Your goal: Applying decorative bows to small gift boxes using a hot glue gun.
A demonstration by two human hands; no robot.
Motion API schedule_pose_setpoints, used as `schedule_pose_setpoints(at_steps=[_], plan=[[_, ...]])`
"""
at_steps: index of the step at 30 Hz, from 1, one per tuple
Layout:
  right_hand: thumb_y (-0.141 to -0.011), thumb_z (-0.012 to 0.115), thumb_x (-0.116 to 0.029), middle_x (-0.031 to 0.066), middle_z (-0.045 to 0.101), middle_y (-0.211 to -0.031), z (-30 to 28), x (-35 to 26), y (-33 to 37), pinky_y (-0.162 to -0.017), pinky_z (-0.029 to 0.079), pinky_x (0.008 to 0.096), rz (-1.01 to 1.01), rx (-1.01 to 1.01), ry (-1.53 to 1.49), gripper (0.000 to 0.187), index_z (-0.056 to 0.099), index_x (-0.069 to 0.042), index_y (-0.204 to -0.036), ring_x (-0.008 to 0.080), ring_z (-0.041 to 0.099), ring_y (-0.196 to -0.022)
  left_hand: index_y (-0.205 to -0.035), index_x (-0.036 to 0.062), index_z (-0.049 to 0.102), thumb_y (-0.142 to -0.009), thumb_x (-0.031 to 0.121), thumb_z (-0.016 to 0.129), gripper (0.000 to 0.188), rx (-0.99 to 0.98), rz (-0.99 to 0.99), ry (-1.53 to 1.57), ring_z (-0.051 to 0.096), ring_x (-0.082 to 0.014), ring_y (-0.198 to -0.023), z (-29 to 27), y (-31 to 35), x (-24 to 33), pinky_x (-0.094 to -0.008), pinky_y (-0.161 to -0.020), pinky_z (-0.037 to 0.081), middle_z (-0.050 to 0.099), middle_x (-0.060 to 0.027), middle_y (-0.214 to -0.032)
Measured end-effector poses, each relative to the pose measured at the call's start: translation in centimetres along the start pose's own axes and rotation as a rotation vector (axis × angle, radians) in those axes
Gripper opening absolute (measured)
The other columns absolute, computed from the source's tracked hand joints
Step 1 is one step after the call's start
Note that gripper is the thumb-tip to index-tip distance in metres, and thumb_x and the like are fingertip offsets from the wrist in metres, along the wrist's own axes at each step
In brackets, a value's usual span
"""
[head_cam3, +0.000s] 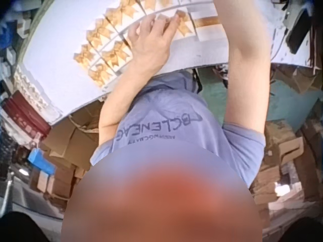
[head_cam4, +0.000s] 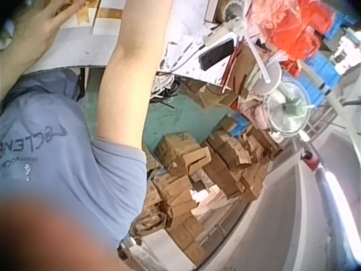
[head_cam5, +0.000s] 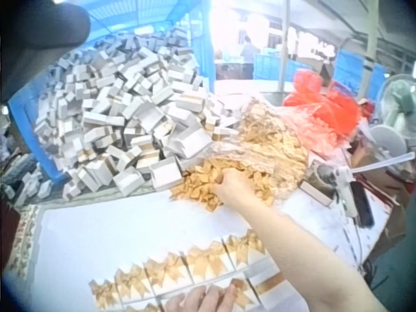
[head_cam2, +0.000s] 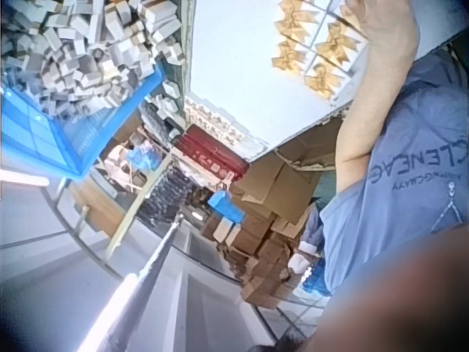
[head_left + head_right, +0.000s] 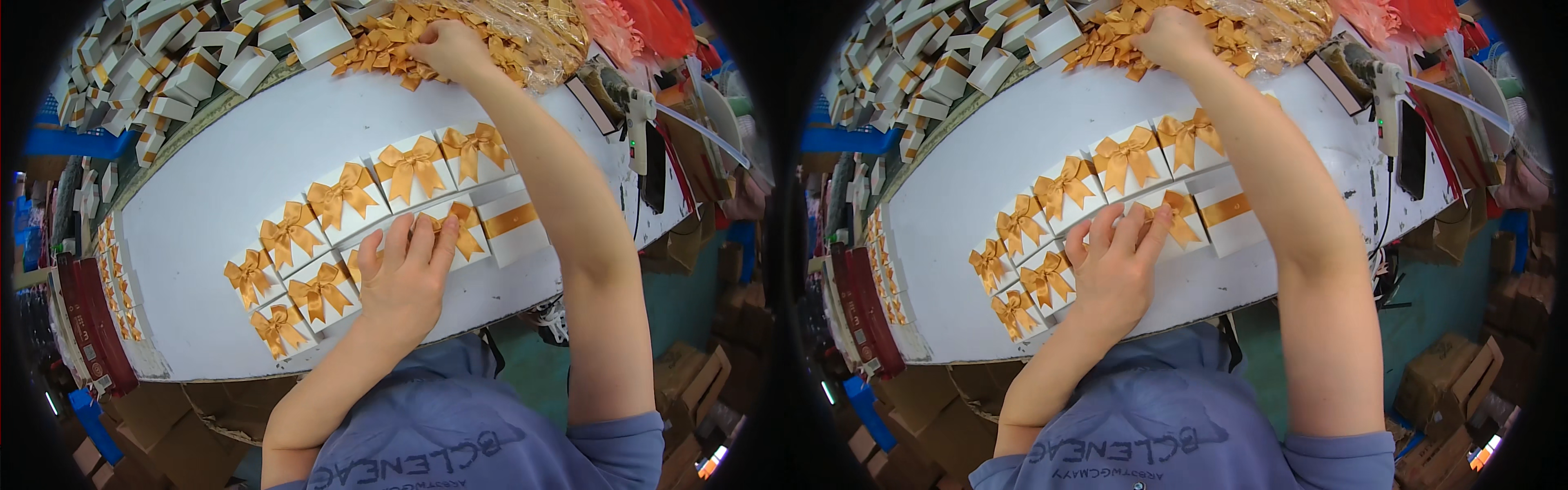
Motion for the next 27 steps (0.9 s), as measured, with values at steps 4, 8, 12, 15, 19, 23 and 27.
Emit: schedule_pose_setpoints(at_steps=[4, 8, 12, 15, 19, 23, 27], plan=[[-0.072, 0.066, -0.022, 0.0101, 0.061, -0.081, 0.3, -1.1, 0.6, -0.066, 0.047, 0.0356, 0.034, -0.059, 0.135, 0.02, 0.061, -0.005, -0.081, 0.0239, 0.06, -0.075, -0.108, 0.0098, 0.059, -0.073, 0.008, 0.057, 0.035, -0.012, -0.028, 0.131, 0.048, -0.0203, -0.102, -0.9, -0.4, -1.2, -0.0383, -0.089, 0.027, 0.055, -0.0037, -0.099], [-0.07, 0.067, -0.018, 0.011, 0.056, -0.083, -3.8, -5.1, 4.5, -0.064, 0.045, 0.038, -0.337, 0.018, 0.161, 0.017, 0.059, -0.006, -0.079, 0.0276, 0.057, -0.073, -0.098, 0.0078, 0.056, -0.074, 0.008, 0.064, 0.025, 0.268, -0.209, 0.604, 0.05, -0.0239, -0.1, -3.8, -2.5, -6.4, -0.0395, -0.087, 0.032, 0.056, -0.0042, -0.097], [-0.069, 0.065, -0.011, 0.0115, 0.058, -0.085, -6.1, -9.5, 9.3, -0.063, 0.046, 0.0372, -0.434, -0.149, 0.027, 0.014, 0.06, -0.005, -0.081, 0.0278, 0.058, -0.074, -0.086, 0.0062, 0.051, -0.074, 0.006, 0.065, 0.018, 0.38, -0.139, 0.432, 0.054, -0.0267, -0.088, -5.5, -6.3, -8.2, -0.0388, -0.079, 0.038, 0.057, -0.0081, -0.091], [-0.069, 0.064, -0.011, 0.0127, 0.062, -0.089, -7.6, -9.3, 12.1, -0.063, 0.047, 0.0365, -0.308, -0.186, -0.134, 0.019, 0.061, -0.004, -0.087, 0.0277, 0.06, -0.073, -0.081, 0.0047, 0.047, -0.075, 0.002, 0.063, 0.017, 0.331, -0.204, 0.759, 0.055, -0.02, -0.072, -3.5, -7.1, -7.8, -0.0318, -0.067, 0.043, 0.056, -0.0078, -0.082], [-0.078, 0.065, -0.017, 0.0086, 0.063, -0.084, -7.0, -5.3, 14.7, -0.05, 0.043, 0.0238, 0.117, -0.311, -0.726, 0.025, 0.056, 0.0, -0.094, 0.0127, 0.059, -0.06, -0.08, 0.0041, 0.045, -0.08, -0.001, 0.059, 0.016, 0.425, -0.456, 1.298, 0.048, -0.0058, -0.063, -1.6, -6.0, -6.9, -0.0206, -0.056, 0.041, 0.052, -0.0003, -0.075], [-0.085, 0.06, -0.018, 0.0027, 0.061, -0.075, -6.2, -2.9, 17.8, -0.046, 0.039, 0.0155, 0.4, -0.308, -1.109, 0.019, 0.053, -0.002, -0.093, 0.0036, 0.054, -0.058, -0.084, 0.0027, 0.053, -0.084, -0.001, 0.056, 0.004, 0.364, -0.468, 1.474, 0.048, -0.0031, -0.063, 0.3, -5.3, -3.5, -0.0177, -0.056, 0.041, 0.055, 0.0013, -0.078], [-0.085, 0.059, -0.011, -0.0001, 0.058, -0.07, -8.6, -0.4, 18.7, -0.047, 0.039, 0.0164, 0.375, -0.163, -0.949, 0.011, 0.054, -0.001, -0.085, 0.0027, 0.051, -0.056, -0.095, 0.0004, 0.062, -0.082, -0.002, 0.055, 0.015, 0.279, -0.328, 1.219, 0.055, -0.0104, -0.066, 1.4, -4.8, -1.1, -0.0215, -0.057, 0.044, 0.06, -0.0054, -0.082]])
Point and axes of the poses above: each hand's wrist, its own y-axis away from the middle knuckle, its own z-axis out of the palm, x = y × z, the point moved 7 cm from there along -y, towards the middle knuckle
